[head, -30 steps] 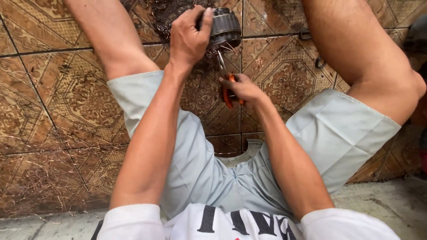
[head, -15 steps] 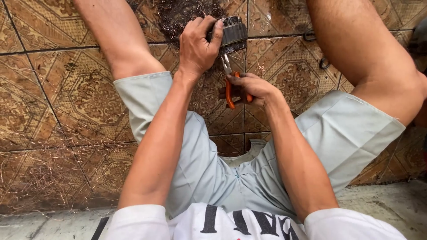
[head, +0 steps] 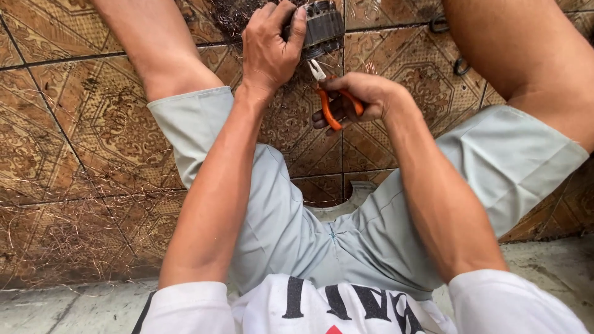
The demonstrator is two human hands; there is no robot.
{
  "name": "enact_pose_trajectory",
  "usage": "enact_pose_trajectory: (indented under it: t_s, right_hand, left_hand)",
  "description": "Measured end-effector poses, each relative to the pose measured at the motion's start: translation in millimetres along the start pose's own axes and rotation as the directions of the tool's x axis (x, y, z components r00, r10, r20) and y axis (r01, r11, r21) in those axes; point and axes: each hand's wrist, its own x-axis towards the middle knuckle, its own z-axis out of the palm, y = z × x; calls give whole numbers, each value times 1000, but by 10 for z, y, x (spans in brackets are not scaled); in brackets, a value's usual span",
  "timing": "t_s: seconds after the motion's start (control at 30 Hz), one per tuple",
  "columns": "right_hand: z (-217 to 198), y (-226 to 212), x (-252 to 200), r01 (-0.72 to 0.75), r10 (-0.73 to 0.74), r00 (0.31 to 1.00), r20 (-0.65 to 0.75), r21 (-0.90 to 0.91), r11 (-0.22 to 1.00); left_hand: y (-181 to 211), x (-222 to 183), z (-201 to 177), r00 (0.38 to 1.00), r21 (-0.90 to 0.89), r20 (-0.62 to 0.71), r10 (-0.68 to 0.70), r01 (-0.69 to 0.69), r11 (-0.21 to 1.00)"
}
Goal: A person sits on a tiled floor and uses pliers to cut and pull copper wire windings from a motor stator as part of a disassembly process.
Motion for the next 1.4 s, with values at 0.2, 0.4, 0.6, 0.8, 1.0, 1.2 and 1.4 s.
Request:
enact_pose_trajectory:
  t_s: [0.2,0.4,0.6,0.8,1.0,1.2,1.4]
  right_hand:
    - [-101,-25,161,47,-51,998,-48,-83,995]
    - [161,444,273,271,-250,959,-132,184,945]
    - [140,729,613,274,-393,914,98,565,778]
    - [202,448,221,-13,-587,720,-370,-853,522]
    - [241,591,322,113,-730,601,-326,-870,481]
    - [233,624,397,354,-321,928,-188,182,917]
    - [409,451,28,256,-313,898,-310,-213,943]
  left_hand:
    - [15,25,-2,1000,41,5,0,0,999]
    - [-134,40,81,999,18,6,33,-33,999]
    - [-438,25,67,987,-137,-8,-161,158,978]
    - [7,186,-3,997,-82,-66,35,-41,996]
    - [8,192,-2,999,-78,-41,-10,6,997]
    - [-206,36,245,999,30,-8,33,-32,999]
    - [62,16,92,1000,35,-18,21,-20,999]
